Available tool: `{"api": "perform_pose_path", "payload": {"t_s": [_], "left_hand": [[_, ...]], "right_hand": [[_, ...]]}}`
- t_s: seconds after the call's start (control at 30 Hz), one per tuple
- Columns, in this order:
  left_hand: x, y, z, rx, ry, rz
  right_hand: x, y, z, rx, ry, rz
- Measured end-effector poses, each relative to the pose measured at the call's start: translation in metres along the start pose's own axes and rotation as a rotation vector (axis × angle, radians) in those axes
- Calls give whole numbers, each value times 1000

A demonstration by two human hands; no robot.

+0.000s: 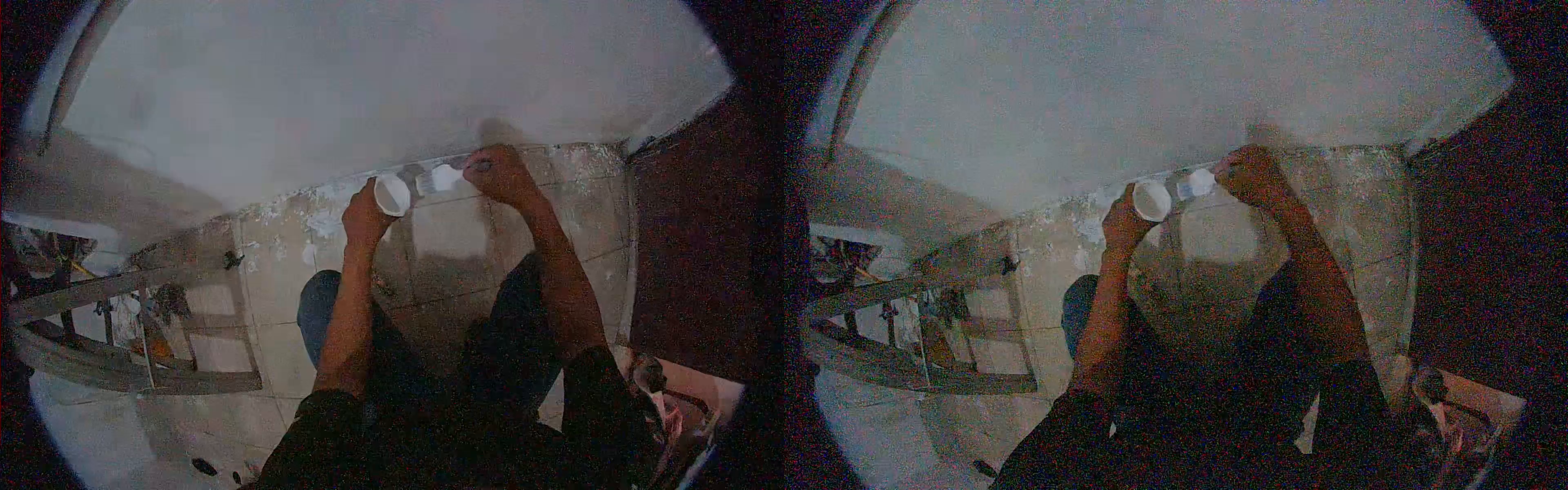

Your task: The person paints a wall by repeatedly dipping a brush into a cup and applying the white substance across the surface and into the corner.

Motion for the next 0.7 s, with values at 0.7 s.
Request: {"api": "perform_pose_path", "payload": {"t_s": [0.7], "left_hand": [[-4, 18, 2, 76, 111, -45]], "right_hand": [[4, -4, -23, 89, 55, 437]]}}
Point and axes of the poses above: each hand's wrist, its own x-axis away from the middle knuckle, its own y-axis out of the back of the hand, z = x × y, the point moved 3 cm from there along -x, towards the middle knuckle, and after that the axes turned 14 degrees about -z, right-handed, at the moved point
